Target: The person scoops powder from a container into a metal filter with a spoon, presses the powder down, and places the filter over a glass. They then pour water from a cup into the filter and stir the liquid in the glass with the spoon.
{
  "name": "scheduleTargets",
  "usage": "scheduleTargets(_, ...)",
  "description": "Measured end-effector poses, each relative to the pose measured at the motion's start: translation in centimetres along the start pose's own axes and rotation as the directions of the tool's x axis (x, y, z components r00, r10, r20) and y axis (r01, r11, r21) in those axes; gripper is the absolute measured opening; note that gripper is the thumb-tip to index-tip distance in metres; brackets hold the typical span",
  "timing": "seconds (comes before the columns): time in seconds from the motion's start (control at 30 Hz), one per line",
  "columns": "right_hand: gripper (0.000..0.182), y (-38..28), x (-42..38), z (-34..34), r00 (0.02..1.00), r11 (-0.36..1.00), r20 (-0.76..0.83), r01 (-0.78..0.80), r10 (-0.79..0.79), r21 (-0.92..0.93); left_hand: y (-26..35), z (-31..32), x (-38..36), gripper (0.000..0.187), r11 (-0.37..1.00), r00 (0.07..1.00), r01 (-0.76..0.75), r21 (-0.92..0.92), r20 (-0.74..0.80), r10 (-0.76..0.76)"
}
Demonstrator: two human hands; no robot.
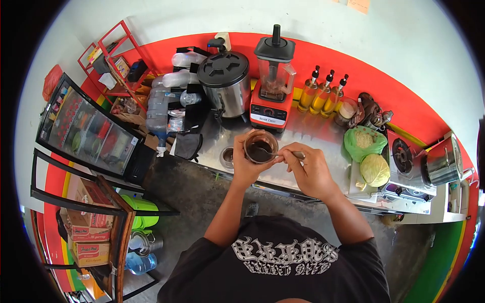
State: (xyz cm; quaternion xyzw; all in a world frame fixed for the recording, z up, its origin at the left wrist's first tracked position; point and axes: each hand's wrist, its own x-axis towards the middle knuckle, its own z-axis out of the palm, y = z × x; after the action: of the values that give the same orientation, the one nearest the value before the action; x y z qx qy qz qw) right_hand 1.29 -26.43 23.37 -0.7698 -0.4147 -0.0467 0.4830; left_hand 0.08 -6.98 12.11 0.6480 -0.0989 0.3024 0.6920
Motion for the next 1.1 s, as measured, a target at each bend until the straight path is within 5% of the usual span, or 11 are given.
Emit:
scheduleTargets(0.07,0.018,0.3,-0.5,0.6,0.918,0.865,-0.046,-0.354,0.395,0.356,-0.2,0.3,0.2,0.098,1.0,1.0,0.004,0.012,0.015,-0.005)
scheduleTargets(0.17,0.026,1.5,-0.9,1.3,0.845,0.706,-0.137,-0.33,0.516,0.627,-0.3,0.6,0.5,0.096,1.0,0.999,0.001,0.005,0.041,-0.001)
scheduleTargets(0.27,0.028,1.6,-0.6,0.5,0.767,0.599,-0.135,-0.365,0.628,0.713,-0.7,0.4,1.1,0.095,0.999,0.998,-0.051,0.008,0.048,0.05)
scheduleTargets(0.43,0.03,2.0,-0.9,0.6,0.793,0.627,-0.174,-0.305,0.584,0.717,-0.8,0.9,1.3,0.097,0.995,0.999,0.0,-0.101,0.042,0.004)
scheduleTargets(0.5,0.029,1.8,-0.9,0.6,0.798,0.63,-0.19,-0.279,0.572,0.724,-0.7,0.9,1.5,0.099,0.999,0.998,-0.038,-0.013,0.041,0.039)
scheduleTargets(0.6,0.029,1.4,-0.9,0.3,0.85,0.72,-0.246,-0.202,0.466,0.664,-0.7,1.1,1.4,0.099,0.998,0.999,0.008,-0.064,0.034,-0.006)
scheduleTargets(0.8,0.013,-0.4,-0.2,-0.8,0.963,0.968,-0.22,-0.105,0.156,0.226,0.0,0.9,1.8,0.091,0.994,0.999,-0.001,-0.106,0.049,0.006)
scheduleTargets(0.87,0.016,-0.5,0.7,-1.5,0.98,0.977,-0.065,0.178,-0.186,-0.121,-0.3,0.6,2.0,0.091,0.994,0.999,-0.017,-0.109,0.047,0.023)
scheduleTargets(1.1,0.016,1.2,0.9,-1.1,0.98,0.969,0.111,0.182,-0.165,-0.167,-1.1,-0.3,1.3,0.09,0.996,0.999,0.016,-0.09,0.044,-0.012)
